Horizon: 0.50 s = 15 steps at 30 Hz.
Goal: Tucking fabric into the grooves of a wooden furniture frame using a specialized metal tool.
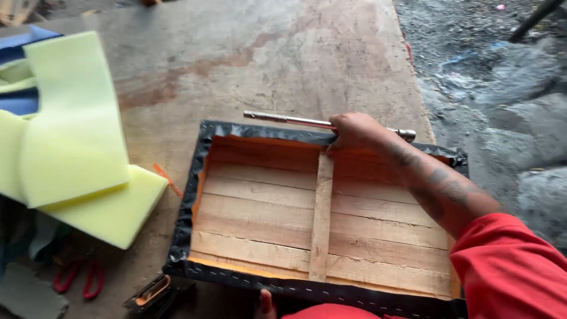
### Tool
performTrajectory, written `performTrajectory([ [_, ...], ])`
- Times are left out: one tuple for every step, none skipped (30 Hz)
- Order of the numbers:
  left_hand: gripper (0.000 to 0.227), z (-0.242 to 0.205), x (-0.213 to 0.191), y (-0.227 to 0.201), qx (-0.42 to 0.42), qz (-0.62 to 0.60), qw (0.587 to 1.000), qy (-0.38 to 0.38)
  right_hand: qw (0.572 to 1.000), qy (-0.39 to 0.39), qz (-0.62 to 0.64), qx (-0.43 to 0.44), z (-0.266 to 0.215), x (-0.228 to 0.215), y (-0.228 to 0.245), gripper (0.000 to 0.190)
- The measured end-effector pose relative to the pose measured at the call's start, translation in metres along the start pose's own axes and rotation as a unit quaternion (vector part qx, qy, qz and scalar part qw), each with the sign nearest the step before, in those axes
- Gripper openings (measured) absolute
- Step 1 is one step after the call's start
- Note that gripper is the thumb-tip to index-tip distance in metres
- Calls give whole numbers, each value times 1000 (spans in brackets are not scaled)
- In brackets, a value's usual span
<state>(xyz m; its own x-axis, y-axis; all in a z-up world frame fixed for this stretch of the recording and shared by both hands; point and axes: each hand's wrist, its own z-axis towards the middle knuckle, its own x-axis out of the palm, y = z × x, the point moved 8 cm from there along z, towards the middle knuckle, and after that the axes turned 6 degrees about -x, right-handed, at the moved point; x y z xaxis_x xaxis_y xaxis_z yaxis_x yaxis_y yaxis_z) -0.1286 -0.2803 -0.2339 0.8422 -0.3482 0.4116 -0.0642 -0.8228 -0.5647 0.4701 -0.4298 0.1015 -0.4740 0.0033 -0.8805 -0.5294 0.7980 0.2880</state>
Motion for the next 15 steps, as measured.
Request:
performTrajectory([
  [77, 15, 20, -3, -12, -8, 1000, 8, 1000, 3, -3, 6, -8, -6, -2, 50],
  [77, 28, 40, -6, -24, -15, 999, 17, 1000, -5, -1, 24, -18, -14, -5, 49],
  [78, 40, 58, -13, -35, -21, 999, 25, 999, -15, 4, 42, -29, -21, -6, 47],
  [79, 50, 105, -54, -45, -27, 998, 34, 999, -14, 2, 47, -25, -22, -21, 47],
  [79, 45, 158, -85, -56, -30, 997, 45, 997, -22, -26, 73, -26, -25, -40, 57],
  [80, 23, 210, -107, -68, -32, 996, 55, 993, -30, -55, 100, -28, -29, -60, 67],
  [80, 13, 283, -156, -74, -24, 995, 64, 992, -35, -52, 112, -46, -43, -66, 67],
  [80, -19, 347, -208, -49, -8, 997, 63, 991, -65, -24, 117, -65, -60, -70, 62],
  [81, -67, 396, -256, -23, 7, 998, 60, 988, -94, 3, 120, -82, -75, -72, 60],
  [81, -53, 417, -269, -28, 14, 997, 67, 987, -97, 6, 131, -105, -85, -71, 60],
  [75, -42, 453, -290, 28, 22, 986, 163, 971, -143, 105, 163, -131, -97, -75, 54],
  [71, -36, 490, -309, 80, 27, 962, 259, 941, -189, 203, 191, -158, -106, -79, 53],
  [71, 4, 513, -318, 73, 36, 960, 268, 937, -195, 208, 203, -173, -104, -88, 53],
  [67, 37, 545, -335, 135, 40, 935, 325, 924, -249, 216, 194, -188, -108, -96, 59],
  [65, 68, 583, -345, 192, 42, 903, 383, 908, -303, 221, 189, -207, -113, -107, 65],
])
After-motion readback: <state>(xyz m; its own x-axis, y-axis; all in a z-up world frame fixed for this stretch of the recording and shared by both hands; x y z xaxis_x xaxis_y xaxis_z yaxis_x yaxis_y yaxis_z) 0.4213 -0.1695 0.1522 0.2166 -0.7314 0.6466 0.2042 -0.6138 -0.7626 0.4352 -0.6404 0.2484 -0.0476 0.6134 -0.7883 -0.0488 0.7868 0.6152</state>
